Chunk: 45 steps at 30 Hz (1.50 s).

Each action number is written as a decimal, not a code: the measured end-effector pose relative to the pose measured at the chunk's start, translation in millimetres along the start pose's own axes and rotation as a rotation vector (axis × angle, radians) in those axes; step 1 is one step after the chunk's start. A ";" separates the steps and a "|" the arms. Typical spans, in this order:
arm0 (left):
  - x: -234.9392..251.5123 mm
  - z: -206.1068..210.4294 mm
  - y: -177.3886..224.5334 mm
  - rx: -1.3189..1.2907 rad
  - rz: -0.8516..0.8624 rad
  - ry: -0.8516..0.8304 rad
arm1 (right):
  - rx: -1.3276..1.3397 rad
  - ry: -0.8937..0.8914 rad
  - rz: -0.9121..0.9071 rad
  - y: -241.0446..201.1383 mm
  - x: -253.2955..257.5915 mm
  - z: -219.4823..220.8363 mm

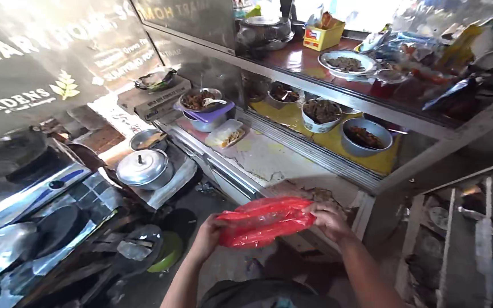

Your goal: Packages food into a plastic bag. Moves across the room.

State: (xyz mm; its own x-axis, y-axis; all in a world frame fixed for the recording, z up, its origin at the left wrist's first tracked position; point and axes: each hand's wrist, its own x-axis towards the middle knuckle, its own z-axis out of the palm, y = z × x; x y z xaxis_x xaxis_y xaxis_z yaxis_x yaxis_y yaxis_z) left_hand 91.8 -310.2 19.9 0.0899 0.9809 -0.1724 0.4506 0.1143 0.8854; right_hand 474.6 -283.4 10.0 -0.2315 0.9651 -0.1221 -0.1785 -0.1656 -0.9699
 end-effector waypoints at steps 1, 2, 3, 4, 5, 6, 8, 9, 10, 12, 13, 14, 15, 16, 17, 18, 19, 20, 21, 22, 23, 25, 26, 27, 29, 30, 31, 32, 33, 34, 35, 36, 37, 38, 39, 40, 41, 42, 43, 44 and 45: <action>15.1 -4.7 8.1 0.181 -0.009 0.020 | -0.079 0.022 -0.034 -0.5 14.1 13.6; 29.1 -5.9 15.7 0.305 -0.035 0.055 | -0.208 0.059 -0.069 0.3 27.6 26.4; 41.5 -6.0 23.8 0.387 -0.088 0.075 | -0.391 0.114 -0.092 1.6 39.6 38.9; 53.5 -6.6 32.7 0.461 -0.168 0.057 | -0.599 0.160 -0.073 1.1 50.5 51.2; 65.9 -6.9 41.3 0.544 -0.257 0.003 | -0.797 0.183 0.023 -3.5 60.8 63.9; 78.5 -5.5 47.3 0.624 -0.326 -0.062 | -0.970 0.178 0.182 -11.5 71.1 76.6; 102.8 0.1 53.3 0.726 -0.391 -0.178 | -1.209 0.132 0.475 -21.4 93.8 93.7; 115.7 1.8 55.6 0.748 -0.405 -0.221 | -1.278 0.125 0.557 -22.9 105.7 97.6; 129.5 1.8 57.9 0.765 -0.415 -0.259 | -1.334 0.127 0.599 -23.7 117.9 98.8; 156.5 -0.3 59.6 0.785 -0.424 -0.306 | -1.414 0.138 0.622 -25.1 144.9 95.2; 170.3 -1.0 57.8 0.785 -0.428 -0.323 | -1.442 0.138 0.632 -24.3 160.5 90.8; 185.8 -1.4 53.9 0.776 -0.434 -0.337 | -1.462 0.129 0.651 -22.5 178.5 85.4; 202.0 -1.5 47.8 0.762 -0.442 -0.350 | -1.467 0.114 0.669 -18.2 197.8 79.1; 218.6 -1.4 41.1 0.739 -0.442 -0.356 | -1.461 0.101 0.671 -12.8 217.7 71.9; 233.8 -1.1 35.0 0.704 -0.439 -0.361 | -1.459 0.085 0.669 -8.7 236.1 65.5; 246.7 -1.2 31.9 0.670 -0.433 -0.365 | -1.449 0.072 0.656 -8.1 252.0 62.3; 258.5 -1.7 31.8 0.638 -0.430 -0.370 | -1.454 0.058 0.618 -13.6 265.7 63.3; 269.4 -1.3 31.4 0.601 -0.432 -0.370 | -1.472 0.042 0.556 -23.3 277.4 67.7; 280.5 -0.4 30.5 0.570 -0.436 -0.367 | -1.500 0.036 0.460 -32.9 287.4 73.6; 292.3 0.2 29.0 0.536 -0.438 -0.359 | -1.518 0.050 0.343 -38.7 297.8 78.7; 303.5 1.1 25.7 0.508 -0.440 -0.346 | -1.512 0.056 0.248 -39.4 308.3 82.7; 319.9 2.5 13.3 0.466 -0.433 -0.318 | -1.473 -0.015 0.214 -23.5 326.5 85.7; 324.7 2.3 5.9 0.438 -0.419 -0.303 | -1.459 -0.075 0.285 -11.5 334.4 86.2; 326.5 0.5 0.1 0.392 -0.404 -0.296 | -1.448 -0.134 0.383 -0.4 340.8 86.2; 327.8 -9.6 -8.8 0.329 -0.345 -0.332 | -1.418 -0.224 0.559 10.0 353.2 86.4; 328.6 -17.4 -13.4 0.315 -0.294 -0.373 | -1.401 -0.237 0.571 7.1 359.9 86.8; 326.2 -26.1 -17.9 0.311 -0.242 -0.435 | -1.377 -0.223 0.526 0.7 363.7 87.1; 320.8 -37.2 -21.5 0.275 -0.192 -0.480 | -1.332 -0.190 0.437 -7.7 365.9 87.6; 315.9 -51.3 -26.5 0.172 -0.134 -0.467 | -1.265 -0.134 0.311 -16.1 371.5 89.3; 313.1 -64.0 -35.2 0.018 -0.076 -0.382 | -1.193 -0.068 0.192 -25.0 381.6 93.0; 311.4 -73.5 -45.8 -0.170 -0.076 -0.274 | -1.120 -0.007 0.111 -33.9 393.8 99.0; 312.2 -80.7 -57.1 -0.317 -0.139 -0.158 | -1.052 0.040 0.069 -42.2 408.8 106.6; 316.4 -87.5 -65.6 -0.438 -0.251 -0.033 | -0.988 0.061 0.081 -49.7 427.2 115.2; 325.2 -94.7 -71.2 -0.531 -0.384 0.079 | -0.926 0.059 0.121 -52.6 449.3 122.5; 337.2 -100.6 -76.7 -0.618 -0.513 0.168 | -0.867 0.051 0.169 -47.7 474.1 127.6; 352.0 -104.9 -82.2 -0.702 -0.621 0.225 | -0.813 0.035 0.236 -37.4 499.0 131.1; 368.5 -109.2 -85.4 -0.780 -0.707 0.249 | -0.759 0.016 0.318 -24.9 522.7 133.2; 383.9 -112.5 -86.3 -0.843 -0.767 0.253 | -0.707 -0.001 0.405 -13.2 543.3 134.7; 396.1 -115.1 -85.3 -0.886 -0.802 0.242 | -0.645 -0.001 0.485 -2.0 559.8 135.5; 404.7 -117.0 -84.4 -0.911 -0.824 0.220 | -0.582 0.010 0.550 8.1 571.8 135.2; 410.9 -118.5 -84.0 -0.923 -0.843 0.204 | -0.532 0.020 0.602 16.3 580.2 133.4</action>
State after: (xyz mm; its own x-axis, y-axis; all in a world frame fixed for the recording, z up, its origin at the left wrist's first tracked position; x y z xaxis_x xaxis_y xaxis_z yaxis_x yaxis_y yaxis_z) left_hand -14.4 101.8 -74.2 -0.0976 0.5477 -0.8310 -0.4915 0.6995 0.5188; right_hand 209.7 246.8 -48.6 -0.1246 0.7454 -0.6549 0.4519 -0.5450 -0.7062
